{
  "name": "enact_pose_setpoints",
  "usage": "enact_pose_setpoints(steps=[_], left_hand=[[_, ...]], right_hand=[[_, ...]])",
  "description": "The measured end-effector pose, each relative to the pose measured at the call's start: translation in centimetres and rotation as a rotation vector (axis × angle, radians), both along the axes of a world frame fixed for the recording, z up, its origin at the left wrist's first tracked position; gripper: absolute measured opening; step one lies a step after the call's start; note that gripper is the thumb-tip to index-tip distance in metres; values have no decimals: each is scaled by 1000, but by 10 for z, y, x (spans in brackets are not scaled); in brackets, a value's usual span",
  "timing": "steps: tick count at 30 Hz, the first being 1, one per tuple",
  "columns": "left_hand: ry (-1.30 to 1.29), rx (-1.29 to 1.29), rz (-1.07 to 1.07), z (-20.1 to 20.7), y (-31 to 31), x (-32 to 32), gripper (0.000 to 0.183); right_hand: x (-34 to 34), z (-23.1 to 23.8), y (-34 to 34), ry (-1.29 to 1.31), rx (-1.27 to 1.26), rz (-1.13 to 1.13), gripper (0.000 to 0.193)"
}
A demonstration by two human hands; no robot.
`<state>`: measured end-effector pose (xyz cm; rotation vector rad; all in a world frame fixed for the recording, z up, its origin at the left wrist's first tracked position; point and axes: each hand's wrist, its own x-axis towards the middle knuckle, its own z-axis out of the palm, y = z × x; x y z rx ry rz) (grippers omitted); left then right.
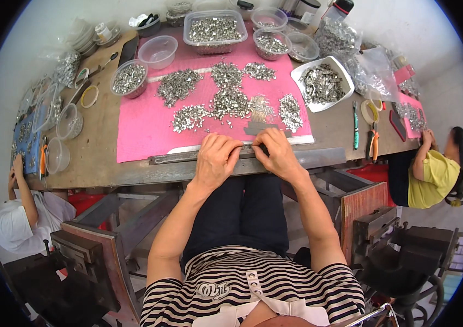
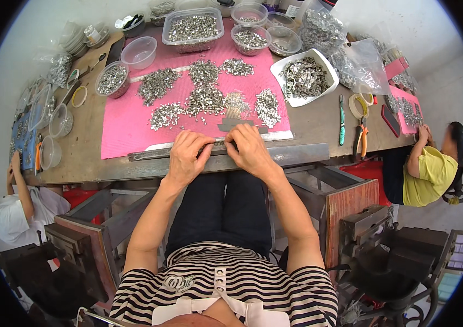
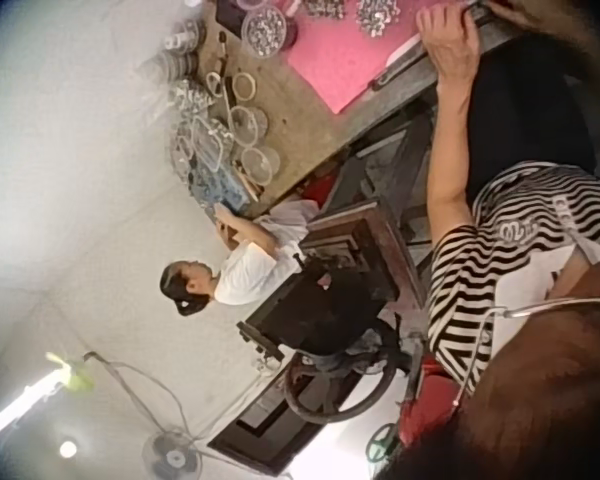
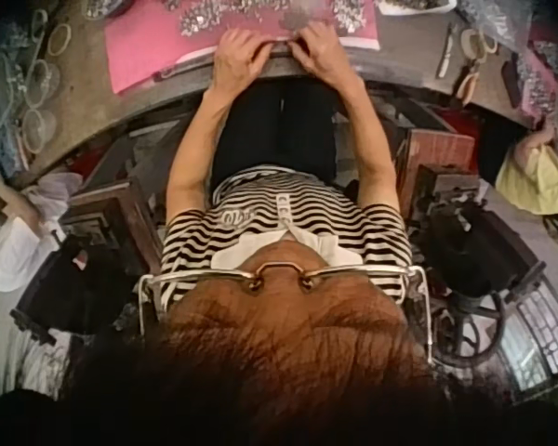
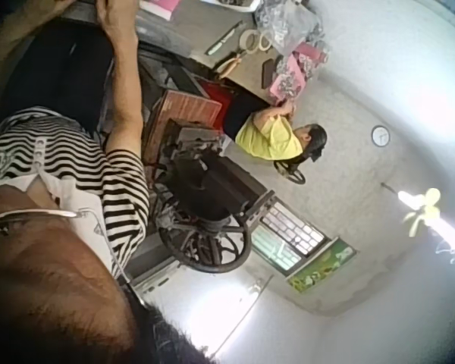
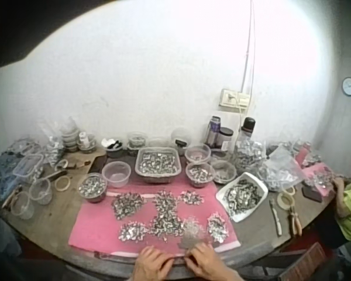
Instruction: The person places small metal pieces into a metal holder by hand, inserts the holder into a manual press machine, and turns the machine wheel. The person then returns the holder to the table and resumes arranging metal pieces into it.
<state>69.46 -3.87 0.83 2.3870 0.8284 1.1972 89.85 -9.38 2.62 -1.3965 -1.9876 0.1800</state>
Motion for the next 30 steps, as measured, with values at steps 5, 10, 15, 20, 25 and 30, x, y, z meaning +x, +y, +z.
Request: enact_pose_setpoints(steps=[5, 10, 15, 20, 25, 30], left_hand=[[-28, -10, 3, 1, 0, 0, 12], [-19, -3, 37, -5, -1, 0, 15], [-20, 4, 47, -6, -3, 3, 16], [-49, -8, 34, -5, -3, 1, 13], [-67, -11, 45, -9, -1, -1, 12], [-61, -18, 51, -7, -1, 2, 12]], right_hand=[[-1, 2, -2, -58, 57, 0, 13], [-7, 1, 13, 109, -21, -15, 10], [-20, -16, 51, 89, 27, -37, 9], [-26, -16, 67, 33, -19, -43, 8], [-8, -3, 47, 60, -36, -54, 10], [3, -3, 5, 97, -35, -80, 6]])
